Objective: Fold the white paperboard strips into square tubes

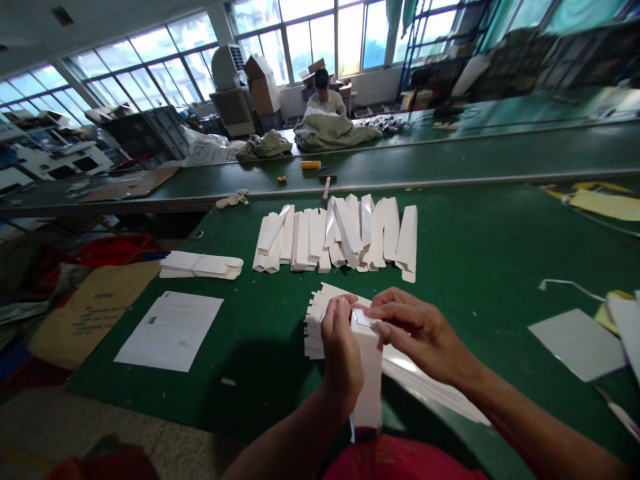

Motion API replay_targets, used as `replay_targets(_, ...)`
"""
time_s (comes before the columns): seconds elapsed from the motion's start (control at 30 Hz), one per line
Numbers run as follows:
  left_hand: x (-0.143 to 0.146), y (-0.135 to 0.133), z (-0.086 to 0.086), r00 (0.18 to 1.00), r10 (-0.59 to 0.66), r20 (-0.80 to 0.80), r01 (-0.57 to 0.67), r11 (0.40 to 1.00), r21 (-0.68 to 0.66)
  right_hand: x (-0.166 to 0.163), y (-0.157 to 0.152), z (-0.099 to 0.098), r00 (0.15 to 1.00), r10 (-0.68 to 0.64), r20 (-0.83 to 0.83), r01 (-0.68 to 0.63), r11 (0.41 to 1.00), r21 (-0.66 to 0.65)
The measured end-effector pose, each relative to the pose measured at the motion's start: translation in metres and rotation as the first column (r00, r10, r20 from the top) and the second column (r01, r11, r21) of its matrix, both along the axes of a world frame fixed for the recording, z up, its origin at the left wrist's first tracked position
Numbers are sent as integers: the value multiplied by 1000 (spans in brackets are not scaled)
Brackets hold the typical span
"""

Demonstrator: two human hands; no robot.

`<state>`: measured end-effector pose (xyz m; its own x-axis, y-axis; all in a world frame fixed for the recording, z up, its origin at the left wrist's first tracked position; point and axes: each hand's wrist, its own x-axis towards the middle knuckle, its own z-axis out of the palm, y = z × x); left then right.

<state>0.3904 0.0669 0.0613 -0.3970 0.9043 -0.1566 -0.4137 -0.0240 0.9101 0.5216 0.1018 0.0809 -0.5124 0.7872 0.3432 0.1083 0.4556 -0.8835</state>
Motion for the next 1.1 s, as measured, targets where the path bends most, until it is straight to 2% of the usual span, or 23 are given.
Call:
replay_targets(0.07,-3,-7,-3,987,-76,-140,83,996,39,4,2,4,997,17,72,-23,996,87)
replay_targets(0.13,-7,-16,-4,934,-212,-288,242,968,69,8,6,11,991,28,129,-45,991,127)
replay_targets(0.2,-8,-23,-6,867,-276,-416,327,944,55,11,11,20,974,118,193,-138,986,94)
replay_targets(0.27,-6,-28,-9,841,-253,-479,297,955,19,13,19,31,933,267,240,-270,963,-19)
replay_targets(0.33,0,-30,-11,828,-199,-525,246,969,20,14,28,39,875,422,237,-387,904,-183)
replay_targets(0.43,8,-33,-12,803,-124,-583,218,971,94,12,39,43,787,602,132,-506,753,-420)
replay_targets(0.5,11,-34,-11,787,-108,-607,226,966,122,10,42,43,750,660,43,-539,647,-540)
replay_targets(0.57,11,-35,-10,787,-118,-605,247,960,135,8,43,43,746,666,4,-530,597,-602)
replay_targets(0.63,11,-36,-11,796,-129,-591,262,954,144,7,41,45,747,663,38,-508,608,-610)
replay_targets(0.7,12,-37,-14,804,-116,-583,255,954,161,5,38,51,752,644,140,-482,683,-549)
replay_targets(0.77,13,-38,-17,806,-94,-584,242,953,181,3,34,57,756,596,271,-464,780,-420)
replay_targets(0.83,14,-40,-20,805,-85,-587,241,951,193,1,29,64,747,531,401,-461,848,-262)
replay_targets(0.97,11,-45,-20,801,-112,-588,256,952,167,-2,21,69,708,423,565,-468,881,-72)
replay_targets(1.03,7,-48,-19,801,-156,-578,276,953,127,-1,20,66,720,433,543,-457,884,-100)
replay_targets(1.1,4,-52,-18,807,-215,-550,305,949,77,0,19,61,734,498,461,-428,867,-256)
